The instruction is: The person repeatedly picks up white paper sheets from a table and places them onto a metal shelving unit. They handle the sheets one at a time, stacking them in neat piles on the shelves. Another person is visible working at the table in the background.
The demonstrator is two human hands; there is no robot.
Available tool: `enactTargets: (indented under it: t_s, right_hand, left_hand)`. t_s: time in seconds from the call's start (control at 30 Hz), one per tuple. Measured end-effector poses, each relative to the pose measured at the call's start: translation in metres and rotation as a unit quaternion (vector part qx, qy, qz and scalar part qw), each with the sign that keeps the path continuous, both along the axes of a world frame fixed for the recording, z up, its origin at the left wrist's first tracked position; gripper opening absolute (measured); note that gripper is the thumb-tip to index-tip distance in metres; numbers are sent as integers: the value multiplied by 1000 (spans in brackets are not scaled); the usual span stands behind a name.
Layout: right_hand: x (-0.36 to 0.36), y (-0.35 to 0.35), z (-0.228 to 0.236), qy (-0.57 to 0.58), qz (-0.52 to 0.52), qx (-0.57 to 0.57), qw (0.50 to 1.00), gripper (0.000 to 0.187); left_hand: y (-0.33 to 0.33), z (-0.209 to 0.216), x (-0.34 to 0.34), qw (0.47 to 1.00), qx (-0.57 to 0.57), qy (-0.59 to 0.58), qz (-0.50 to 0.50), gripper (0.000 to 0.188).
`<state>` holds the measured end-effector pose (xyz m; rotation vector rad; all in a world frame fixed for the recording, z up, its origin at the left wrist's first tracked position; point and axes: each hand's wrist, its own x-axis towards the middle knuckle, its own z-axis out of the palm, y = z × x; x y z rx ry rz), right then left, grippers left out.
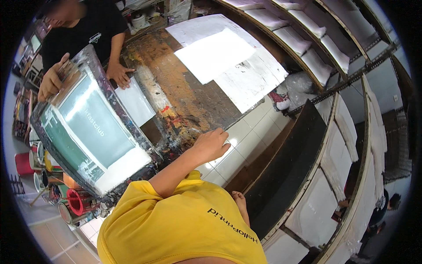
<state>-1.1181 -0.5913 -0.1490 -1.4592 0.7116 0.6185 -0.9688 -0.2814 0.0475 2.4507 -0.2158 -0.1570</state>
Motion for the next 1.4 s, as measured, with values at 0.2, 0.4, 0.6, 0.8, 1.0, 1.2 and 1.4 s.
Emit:
enactTargets:
  t_s: [0.2,0.4,0.6,0.8,1.0,1.2,1.4]
  right_hand:
    - [18,-27,-10,22,-52,-14,998,15]
    - [16,-45,-26,22,-97,-21,995,11]
    - [-7,-36,-16,33,-136,-4,990,7]
    - [-33,-37,-20,40,-175,12,984,7]
    - [-50,-41,-27,52,-223,-2,974,13]
    - [-46,-21,-18,26,-250,-30,967,21]
    - [10,10,35,-126,-174,-16,977,28]
  left_hand:
    - [11,-1,12,999,-1,-28,45,33]
    - [7,3,29,993,-46,-80,72,27]
    - [12,26,55,964,-70,-198,163,20]
    - [36,2,92,937,71,-244,242,20]
    - [71,-81,118,934,201,65,290,53]
    - [102,-110,133,968,181,16,173,43]
    - [-1,-80,101,990,78,-112,-45,21]
